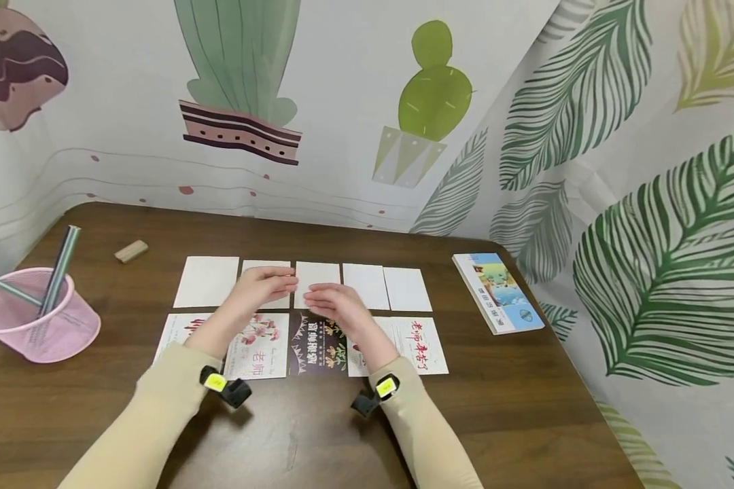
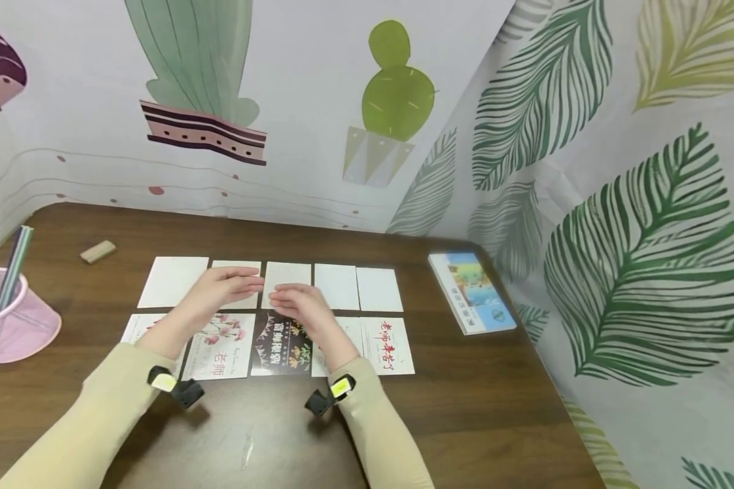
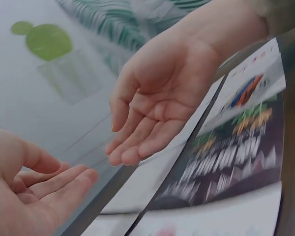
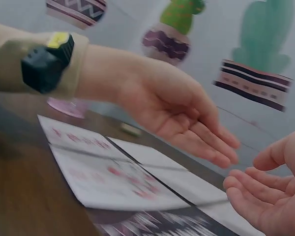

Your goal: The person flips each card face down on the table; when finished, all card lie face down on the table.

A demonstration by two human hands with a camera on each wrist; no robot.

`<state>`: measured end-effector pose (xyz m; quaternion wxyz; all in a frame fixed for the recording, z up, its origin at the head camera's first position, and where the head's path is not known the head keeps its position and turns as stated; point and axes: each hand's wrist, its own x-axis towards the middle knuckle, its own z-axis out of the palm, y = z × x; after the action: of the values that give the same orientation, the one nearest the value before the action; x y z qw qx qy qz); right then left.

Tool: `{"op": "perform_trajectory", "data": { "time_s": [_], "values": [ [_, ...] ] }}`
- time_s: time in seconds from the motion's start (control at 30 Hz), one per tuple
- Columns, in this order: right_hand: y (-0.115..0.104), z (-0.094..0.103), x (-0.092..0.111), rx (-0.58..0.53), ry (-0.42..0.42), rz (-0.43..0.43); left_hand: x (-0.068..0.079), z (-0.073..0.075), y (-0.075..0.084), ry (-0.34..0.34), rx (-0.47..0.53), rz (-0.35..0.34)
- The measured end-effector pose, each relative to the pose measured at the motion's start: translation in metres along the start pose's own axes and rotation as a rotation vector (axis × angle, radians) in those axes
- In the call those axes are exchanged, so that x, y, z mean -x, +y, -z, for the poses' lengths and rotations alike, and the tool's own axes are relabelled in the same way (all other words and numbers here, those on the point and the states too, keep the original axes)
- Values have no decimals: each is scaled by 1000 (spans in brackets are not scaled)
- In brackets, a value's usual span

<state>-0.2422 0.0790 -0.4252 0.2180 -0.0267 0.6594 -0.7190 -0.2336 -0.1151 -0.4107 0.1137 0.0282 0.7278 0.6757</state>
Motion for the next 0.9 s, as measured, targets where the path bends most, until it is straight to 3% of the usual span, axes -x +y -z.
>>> {"op": "perform_trajectory", "data": {
  "time_s": [0.17, 0.3, 0.57, 0.73, 0.9],
  "values": [
    [10, -49, -1, -1, -105, -56, 28, 40, -8, 51, -43, -8],
    [16, -81, 2, -31, -120, -86, 45, 66, -12, 104, -68, 4],
    [20, -110, 6, -84, -109, -99, 71, 99, -24, 260, -182, 104],
    [18, -113, 4, -85, -98, -103, 81, 118, -25, 255, -261, 123],
    [15, -117, 3, -90, -85, -108, 88, 137, -24, 157, -313, 180]
  ]
}}
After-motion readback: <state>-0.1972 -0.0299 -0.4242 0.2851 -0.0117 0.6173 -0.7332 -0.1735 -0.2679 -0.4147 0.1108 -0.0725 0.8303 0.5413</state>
